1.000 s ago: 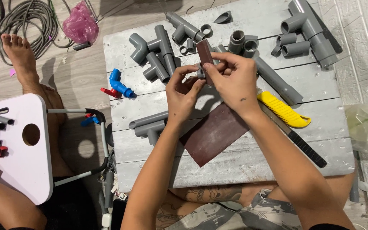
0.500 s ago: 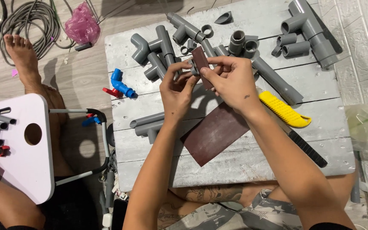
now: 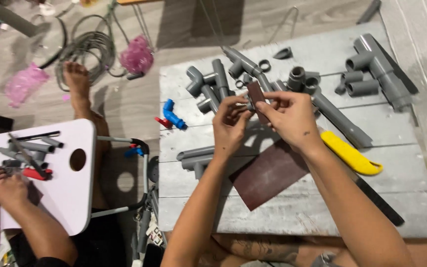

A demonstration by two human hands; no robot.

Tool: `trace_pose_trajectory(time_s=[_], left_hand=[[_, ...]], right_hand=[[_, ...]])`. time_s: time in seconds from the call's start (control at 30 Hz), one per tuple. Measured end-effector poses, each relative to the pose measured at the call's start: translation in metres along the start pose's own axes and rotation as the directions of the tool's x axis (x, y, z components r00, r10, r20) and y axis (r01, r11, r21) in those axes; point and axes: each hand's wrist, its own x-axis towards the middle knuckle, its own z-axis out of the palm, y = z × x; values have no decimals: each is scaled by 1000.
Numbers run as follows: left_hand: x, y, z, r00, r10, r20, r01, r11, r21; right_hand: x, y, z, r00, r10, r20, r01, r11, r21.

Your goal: Sanding the edges of small grey plastic rings and pipe fittings using sandpaper on a low wooden surface.

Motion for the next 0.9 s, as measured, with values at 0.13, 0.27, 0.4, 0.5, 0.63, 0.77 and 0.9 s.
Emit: trace_pose_trajectory(time_s=[0.13,0.27,0.4,0.5,0.63,0.77,0.9], left_hand=[[-1,-16,0,999,11,45,-11,1000,4],[0,-19,-2,1000,0,12,0,1000,13],[1,-12,-1,1000,-4,-25,4,1000,28],[1,-8,-2,998,62,-1,-62,998,5],[-6,11,11,988,144,55,-141,988,-58],[-19,56,20,956,257,143,-280,944,173],[-77,78,37,937,187,295,-318,806,499]], right_hand=[[-1,-9,-2,999,11,-33,-10,1000,18],[0,-7,0,999,43,-25,-43,999,1],[-6,-12,2,998,54,-11,-54,998,-15],[-3,-9,-3,999,-33,27,35,997,-68],[-14,-30,-37,968,-245,-46,221,929,-298],[-66,-55,-65,907,-419,46,397,814,-423],[-135,-42,-87,865,-498,67,432,670,-604]])
